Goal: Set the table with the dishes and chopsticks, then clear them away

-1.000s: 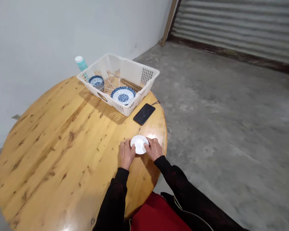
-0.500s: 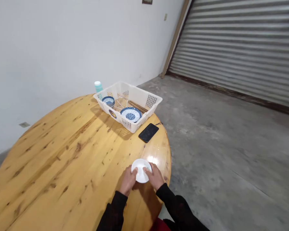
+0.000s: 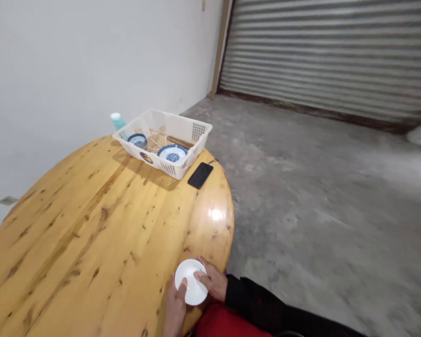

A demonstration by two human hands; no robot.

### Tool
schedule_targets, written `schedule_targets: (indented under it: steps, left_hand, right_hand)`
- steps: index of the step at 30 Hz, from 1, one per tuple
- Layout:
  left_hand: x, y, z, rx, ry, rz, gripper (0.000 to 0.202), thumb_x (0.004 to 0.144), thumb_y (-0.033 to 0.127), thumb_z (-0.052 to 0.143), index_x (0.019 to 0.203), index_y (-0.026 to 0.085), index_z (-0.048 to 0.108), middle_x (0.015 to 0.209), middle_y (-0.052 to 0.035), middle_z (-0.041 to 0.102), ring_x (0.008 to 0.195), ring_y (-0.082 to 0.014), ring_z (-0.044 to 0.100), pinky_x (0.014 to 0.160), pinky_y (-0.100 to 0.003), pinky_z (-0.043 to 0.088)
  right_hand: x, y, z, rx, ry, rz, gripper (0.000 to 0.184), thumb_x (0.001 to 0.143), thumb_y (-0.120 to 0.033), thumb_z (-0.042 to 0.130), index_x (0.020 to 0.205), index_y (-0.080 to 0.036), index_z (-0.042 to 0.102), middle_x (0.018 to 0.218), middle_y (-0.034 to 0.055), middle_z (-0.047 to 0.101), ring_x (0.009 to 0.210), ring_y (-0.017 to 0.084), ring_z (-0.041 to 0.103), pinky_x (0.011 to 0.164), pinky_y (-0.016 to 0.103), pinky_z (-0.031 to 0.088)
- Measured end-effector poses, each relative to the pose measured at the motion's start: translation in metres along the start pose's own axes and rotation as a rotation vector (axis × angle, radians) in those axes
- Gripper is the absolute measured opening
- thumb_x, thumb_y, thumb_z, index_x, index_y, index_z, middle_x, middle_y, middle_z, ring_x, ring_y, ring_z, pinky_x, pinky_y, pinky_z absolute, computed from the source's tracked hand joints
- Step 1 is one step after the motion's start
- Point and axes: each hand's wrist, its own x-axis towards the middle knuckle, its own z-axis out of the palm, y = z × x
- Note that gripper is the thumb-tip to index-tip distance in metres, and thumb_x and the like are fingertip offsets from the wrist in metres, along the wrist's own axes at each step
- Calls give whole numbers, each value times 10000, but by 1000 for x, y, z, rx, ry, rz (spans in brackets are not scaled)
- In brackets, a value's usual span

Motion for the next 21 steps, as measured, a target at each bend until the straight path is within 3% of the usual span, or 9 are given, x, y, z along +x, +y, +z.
schedule_targets:
  steps: [4, 8, 11, 14, 18, 21]
  left_hand:
    - [-7, 7, 12, 25, -20, 2, 663, 804, 621, 622, 1249, 131, 593, 1212, -169, 702, 1064, -307, 700, 927, -409, 567]
    - [-3, 13, 49, 91, -43, 51, 603, 836, 589, 616, 1229, 133, 614, 1232, -158, 700, 1123, -308, 676, 939, -387, 559]
    - [1, 23, 99, 156, -96, 82, 568, 877, 550, 588, 1260, 131, 602, 1229, -155, 700, 1120, -305, 672, 941, -400, 554]
    - [6, 34, 164, 219, -92, 108, 567, 892, 532, 570, 1276, 115, 595, 1239, -165, 692, 1162, -310, 653, 969, -405, 538]
    - [14, 42, 250, 149, -186, 23, 611, 879, 553, 567, 1275, 88, 574, 1176, -174, 706, 1065, -296, 684, 901, -387, 556]
    - [18, 46, 297, 146, -186, 10, 607, 857, 561, 601, 1242, 93, 576, 1149, -165, 702, 994, -275, 687, 850, -362, 555]
  right_hand:
    - [-2, -6, -16, -108, -27, -53, 370, 877, -303, 480, 1210, -165, 569, 999, 95, 730, 892, 241, 677, 823, 367, 530]
    - [-8, -3, -58, -124, -7, -72, 408, 901, -296, 470, 1269, -137, 547, 1047, 116, 723, 924, 239, 675, 843, 355, 518]
    - [-16, 6, -109, -113, 20, -54, 392, 899, -280, 480, 1259, -146, 556, 1063, 110, 723, 927, 233, 673, 853, 347, 510]
    - [-23, 20, -169, -108, 46, -9, 390, 895, -277, 491, 1261, -158, 557, 1065, 101, 728, 922, 238, 675, 850, 349, 507]
    - [-31, 42, -249, -145, 83, 79, 395, 875, -259, 508, 1254, -162, 566, 1021, 92, 737, 881, 237, 672, 838, 350, 501]
    - [-35, 55, -297, -121, 67, 94, 385, 874, -264, 512, 1238, -159, 577, 1002, 95, 738, 858, 240, 673, 814, 356, 508]
